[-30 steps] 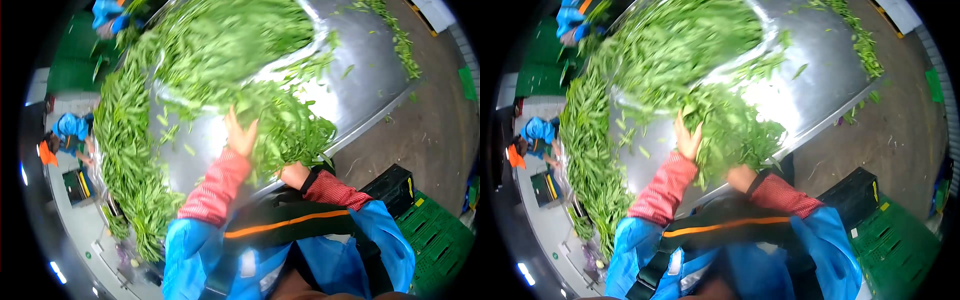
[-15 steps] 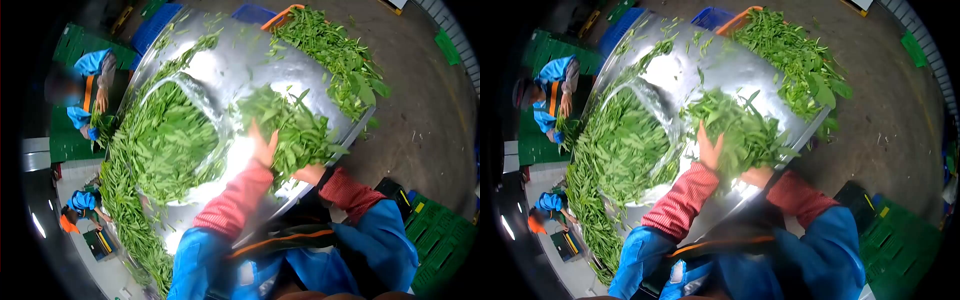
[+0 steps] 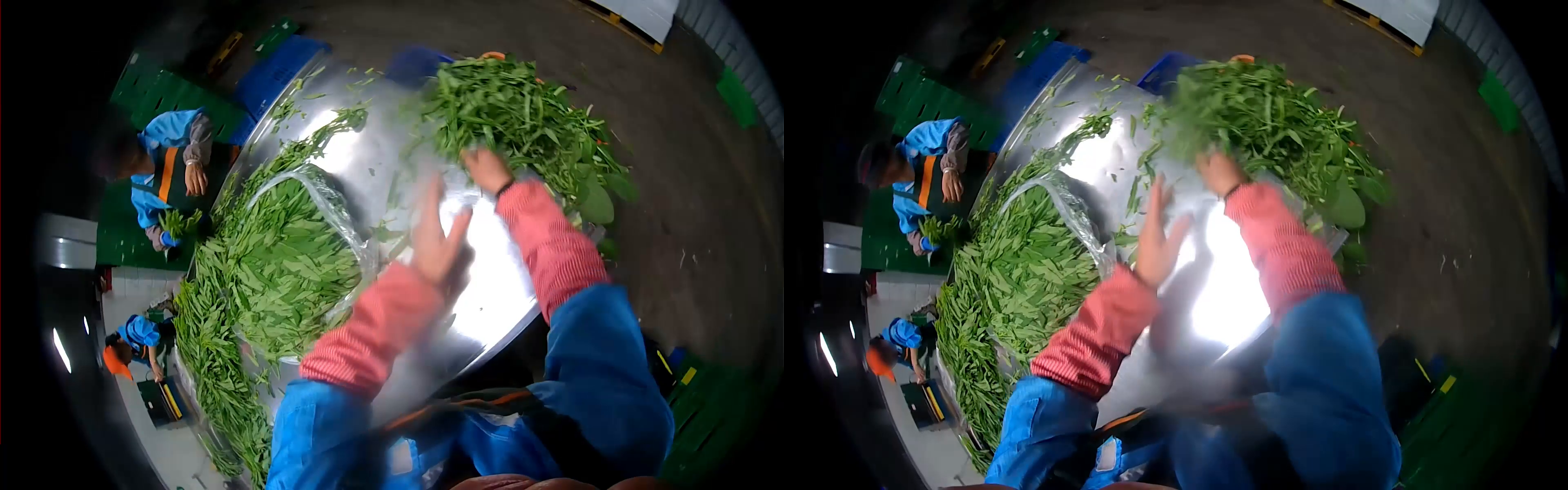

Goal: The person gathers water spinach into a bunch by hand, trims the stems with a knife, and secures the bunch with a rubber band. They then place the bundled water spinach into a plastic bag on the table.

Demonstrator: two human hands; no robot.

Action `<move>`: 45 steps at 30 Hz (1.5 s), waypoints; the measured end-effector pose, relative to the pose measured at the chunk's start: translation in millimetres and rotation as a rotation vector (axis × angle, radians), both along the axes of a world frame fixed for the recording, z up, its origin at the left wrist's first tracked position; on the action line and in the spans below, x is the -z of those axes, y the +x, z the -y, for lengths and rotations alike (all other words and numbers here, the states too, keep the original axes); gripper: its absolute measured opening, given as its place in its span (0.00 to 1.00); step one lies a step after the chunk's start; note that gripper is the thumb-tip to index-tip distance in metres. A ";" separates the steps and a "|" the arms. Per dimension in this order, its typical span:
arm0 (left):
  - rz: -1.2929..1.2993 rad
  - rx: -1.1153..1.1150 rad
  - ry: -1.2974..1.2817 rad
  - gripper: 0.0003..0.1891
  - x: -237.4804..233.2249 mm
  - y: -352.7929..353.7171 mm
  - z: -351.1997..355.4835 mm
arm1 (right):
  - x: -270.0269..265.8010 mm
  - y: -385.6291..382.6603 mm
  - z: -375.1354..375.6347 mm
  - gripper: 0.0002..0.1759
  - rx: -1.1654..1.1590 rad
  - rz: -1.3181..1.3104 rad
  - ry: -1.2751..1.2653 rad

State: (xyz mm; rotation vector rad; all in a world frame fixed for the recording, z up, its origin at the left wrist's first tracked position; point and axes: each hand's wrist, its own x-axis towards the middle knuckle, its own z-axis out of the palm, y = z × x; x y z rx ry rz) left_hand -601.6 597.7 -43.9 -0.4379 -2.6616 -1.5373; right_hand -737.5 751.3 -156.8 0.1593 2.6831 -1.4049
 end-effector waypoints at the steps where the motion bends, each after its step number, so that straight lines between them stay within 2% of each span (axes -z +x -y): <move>1: 0.078 -0.003 0.024 0.35 -11.3 27.9 8.7 | -23.9 34.8 12.4 0.31 -0.050 0.024 -0.098; 2: 0.158 -0.013 0.050 0.30 -21.1 54.4 18.3 | -2.1 57.5 29.1 0.30 -0.016 -0.091 -0.009; 3: 0.291 0.041 0.060 0.20 -26.3 75.7 34.9 | -30.3 97.8 37.0 0.27 -0.052 -0.009 0.041; 4: 0.422 0.084 0.077 0.16 -31.2 94.0 54.3 | -35.6 131.0 44.1 0.24 -0.069 -0.037 0.000; 7: 0.785 -0.100 0.085 0.19 -41.4 146.2 107.3 | -48.2 210.4 56.4 0.14 -0.173 -0.037 0.092; 8: 0.729 -0.134 0.076 0.20 -41.5 163.0 126.3 | -52.5 232.5 57.8 0.12 -0.208 -0.148 0.106; 11: 0.561 -0.232 0.056 0.21 -36.4 205.1 178.6 | -55.7 279.8 62.0 0.12 -0.316 -0.169 0.260; 14: 0.341 -0.323 0.022 0.19 -31.6 232.0 222.7 | -41.0 303.7 68.4 0.14 -0.523 -0.347 0.555; 16: 0.123 -0.386 -0.068 0.18 -19.5 244.9 257.1 | -62.1 306.4 92.6 0.15 -0.544 -0.372 0.627; 17: 0.137 -0.450 -0.141 0.17 -16.0 250.7 275.9 | -75.6 308.5 106.4 0.16 -0.553 -0.384 0.665; 18: 0.021 -0.506 -0.164 0.17 -1.9 255.2 298.4 | -91.3 307.7 125.1 0.15 -0.588 -0.419 0.652; 20: -0.026 -0.599 -0.280 0.13 -6.2 267.1 338.3 | -120.4 300.8 174.5 0.13 -0.669 -0.484 0.627; 23: -0.011 -0.669 -0.364 0.15 -2.0 288.2 390.5 | -138.1 298.5 253.8 0.19 -0.820 -0.591 0.509; 27: -0.015 -0.701 -0.355 0.17 7.1 309.7 446.1 | -158.9 295.9 363.9 0.22 -0.967 -0.700 0.403; 30: -0.069 -0.767 -0.347 0.18 25.6 314.9 488.7 | -167.9 278.8 439.2 0.24 -0.989 -0.742 0.412; 36: -0.183 -0.911 -0.197 0.17 32.6 296.8 563.0 | -171.0 201.4 574.0 0.30 -0.898 -0.930 0.497; 40: -0.288 -0.871 -0.127 0.15 53.5 296.9 571.2 | -162.6 159.5 645.0 0.36 -0.868 -0.924 0.691; 41: -0.300 -0.837 -0.077 0.15 48.0 303.8 564.5 | -158.3 148.4 658.8 0.43 -0.859 -0.853 0.777; 44: -0.194 -0.762 0.118 0.13 31.8 334.9 532.4 | -143.9 125.5 691.8 0.47 -0.933 -0.787 1.040; 45: -0.214 -0.731 0.190 0.13 33.8 343.3 521.2 | -138.0 115.5 701.2 0.49 -0.974 -0.678 1.094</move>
